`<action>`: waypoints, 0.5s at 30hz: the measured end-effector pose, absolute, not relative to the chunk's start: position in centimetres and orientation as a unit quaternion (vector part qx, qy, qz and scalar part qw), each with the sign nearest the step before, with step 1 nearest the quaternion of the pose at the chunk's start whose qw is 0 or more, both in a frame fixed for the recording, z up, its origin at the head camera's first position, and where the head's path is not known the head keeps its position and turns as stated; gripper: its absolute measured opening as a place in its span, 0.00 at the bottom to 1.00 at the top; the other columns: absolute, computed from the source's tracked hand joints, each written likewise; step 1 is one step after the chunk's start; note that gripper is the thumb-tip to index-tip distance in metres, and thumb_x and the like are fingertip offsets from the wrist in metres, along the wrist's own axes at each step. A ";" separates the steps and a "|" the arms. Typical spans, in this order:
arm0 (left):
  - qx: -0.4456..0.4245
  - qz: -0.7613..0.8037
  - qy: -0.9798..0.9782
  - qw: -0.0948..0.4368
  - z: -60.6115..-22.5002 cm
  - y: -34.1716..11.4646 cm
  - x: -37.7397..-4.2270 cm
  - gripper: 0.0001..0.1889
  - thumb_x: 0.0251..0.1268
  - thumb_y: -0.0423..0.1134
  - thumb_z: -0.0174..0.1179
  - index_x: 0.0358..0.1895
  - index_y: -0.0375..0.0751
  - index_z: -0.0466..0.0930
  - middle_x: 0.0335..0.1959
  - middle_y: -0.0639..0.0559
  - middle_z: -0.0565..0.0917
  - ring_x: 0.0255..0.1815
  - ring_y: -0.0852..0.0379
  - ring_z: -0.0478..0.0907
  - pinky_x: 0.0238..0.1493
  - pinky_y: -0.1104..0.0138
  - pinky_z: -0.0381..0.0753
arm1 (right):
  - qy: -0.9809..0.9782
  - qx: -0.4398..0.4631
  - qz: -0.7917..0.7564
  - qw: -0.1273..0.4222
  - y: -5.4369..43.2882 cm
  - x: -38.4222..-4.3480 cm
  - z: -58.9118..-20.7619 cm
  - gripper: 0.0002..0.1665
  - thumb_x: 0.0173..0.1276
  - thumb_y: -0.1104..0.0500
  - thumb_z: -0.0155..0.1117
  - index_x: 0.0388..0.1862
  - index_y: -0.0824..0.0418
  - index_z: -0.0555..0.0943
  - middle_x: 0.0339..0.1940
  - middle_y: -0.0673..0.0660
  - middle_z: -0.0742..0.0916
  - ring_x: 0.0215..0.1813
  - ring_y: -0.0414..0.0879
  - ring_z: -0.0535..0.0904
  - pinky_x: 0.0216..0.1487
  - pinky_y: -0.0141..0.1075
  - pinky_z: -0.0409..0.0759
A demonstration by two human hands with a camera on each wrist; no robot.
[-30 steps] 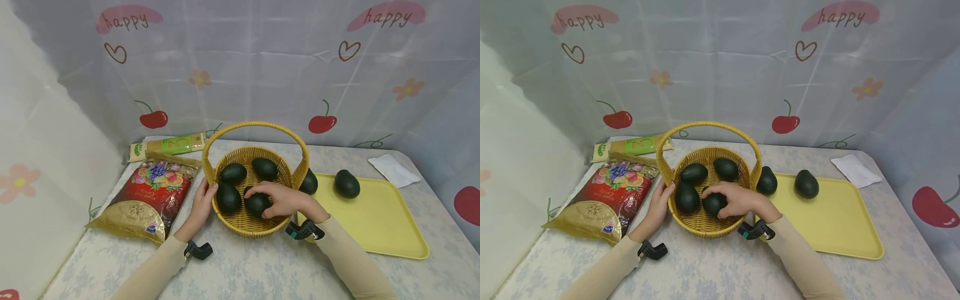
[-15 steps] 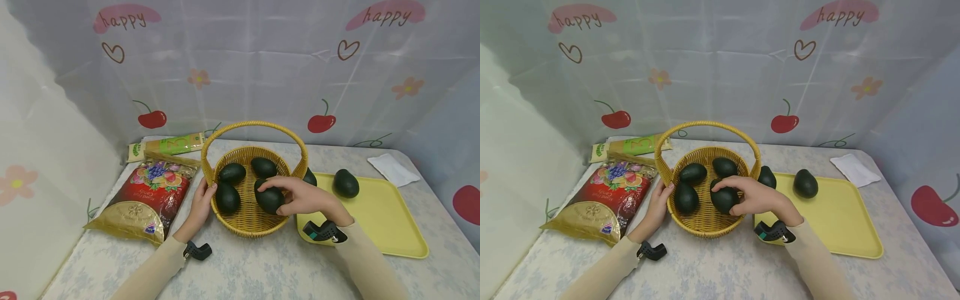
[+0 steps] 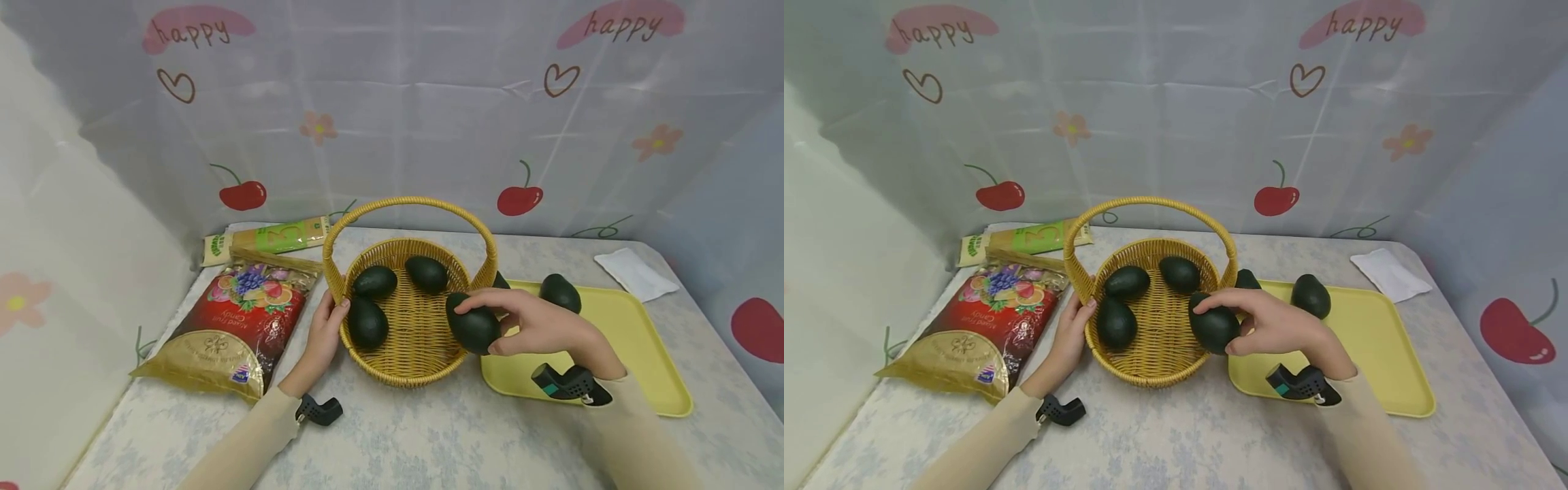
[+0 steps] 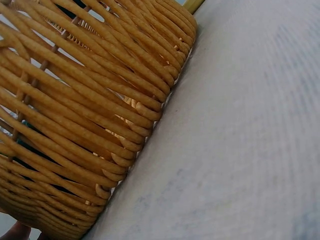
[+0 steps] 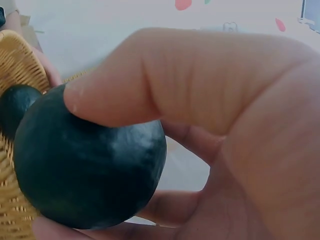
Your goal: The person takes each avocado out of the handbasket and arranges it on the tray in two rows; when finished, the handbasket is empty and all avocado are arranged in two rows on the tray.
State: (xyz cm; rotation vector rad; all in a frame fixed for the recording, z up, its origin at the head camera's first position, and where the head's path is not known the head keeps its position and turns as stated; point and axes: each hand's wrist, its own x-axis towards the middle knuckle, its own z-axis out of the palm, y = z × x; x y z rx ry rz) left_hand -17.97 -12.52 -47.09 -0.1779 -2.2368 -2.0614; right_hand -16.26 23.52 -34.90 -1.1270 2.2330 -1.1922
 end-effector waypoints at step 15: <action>-0.063 -0.685 -0.724 0.049 -47.4 -12.6 -18.1 0.28 0.82 0.40 0.47 0.80 0.42 0.59 0.80 0.44 0.64 0.81 0.51 0.58 0.79 0.49 0.59 | 0.780 -0.407 -0.450 0.152 29.1 -14.3 -34.7 0.36 0.62 0.77 0.64 0.69 0.60 0.73 0.66 0.39 0.75 0.54 0.40 0.82 0.45 0.37 0.87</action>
